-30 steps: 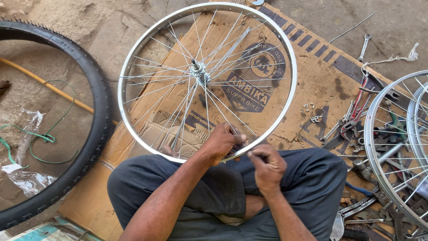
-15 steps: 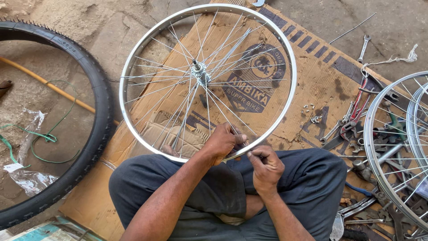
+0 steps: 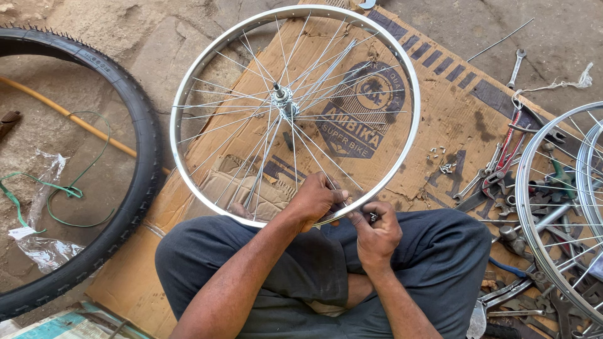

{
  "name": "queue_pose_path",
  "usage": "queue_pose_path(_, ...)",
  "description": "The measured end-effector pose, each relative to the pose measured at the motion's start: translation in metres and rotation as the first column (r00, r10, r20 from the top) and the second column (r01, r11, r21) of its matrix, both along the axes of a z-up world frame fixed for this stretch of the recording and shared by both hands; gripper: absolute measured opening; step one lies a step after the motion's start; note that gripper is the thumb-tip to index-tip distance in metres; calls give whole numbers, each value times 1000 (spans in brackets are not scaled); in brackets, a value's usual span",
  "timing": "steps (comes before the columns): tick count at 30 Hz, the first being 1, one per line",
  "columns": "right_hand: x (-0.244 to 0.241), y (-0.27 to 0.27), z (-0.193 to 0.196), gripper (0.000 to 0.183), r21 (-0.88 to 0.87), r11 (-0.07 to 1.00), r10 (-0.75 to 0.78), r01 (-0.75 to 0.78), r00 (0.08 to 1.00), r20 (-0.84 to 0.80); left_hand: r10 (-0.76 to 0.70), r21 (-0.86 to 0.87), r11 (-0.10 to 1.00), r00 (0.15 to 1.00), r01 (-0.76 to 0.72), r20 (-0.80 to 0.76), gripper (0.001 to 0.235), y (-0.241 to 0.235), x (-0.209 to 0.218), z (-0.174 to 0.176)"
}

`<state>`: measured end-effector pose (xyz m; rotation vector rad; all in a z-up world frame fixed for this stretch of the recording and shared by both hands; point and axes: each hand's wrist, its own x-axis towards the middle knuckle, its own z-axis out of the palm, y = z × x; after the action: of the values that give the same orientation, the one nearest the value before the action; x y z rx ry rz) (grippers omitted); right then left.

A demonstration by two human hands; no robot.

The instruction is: The person sits on the ground and laces a bicycle wheel by hand. They insert spokes into the hub and rim, then tighten the nipples to secure the spokes in place. The person works methodically around the wheel, ensuring each spoke is properly seated.

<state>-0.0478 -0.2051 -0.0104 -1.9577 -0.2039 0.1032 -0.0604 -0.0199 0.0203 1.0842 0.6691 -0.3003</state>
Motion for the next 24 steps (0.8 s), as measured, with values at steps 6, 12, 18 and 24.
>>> queue_pose_path(6,23,-8,-27,31,613,781,223,119,863,-452,-158,570,801,983,183,-94,36,-6,-3,-1)
queue_pose_path(12,29,-12,-33,26,515,857,226,13,889,-398,-275,818,576,946,18,173,40,5,2,7)
queue_pose_path(18,37,-16,-25,27,442,886,286,-141,916,-282,-391,552,759,920,346,-40,26,10,10,8)
queue_pose_path(24,45,-21,-20,25,450,877,345,-167,871,-350,-468,346,865,834,364,293,18,10,9,-3)
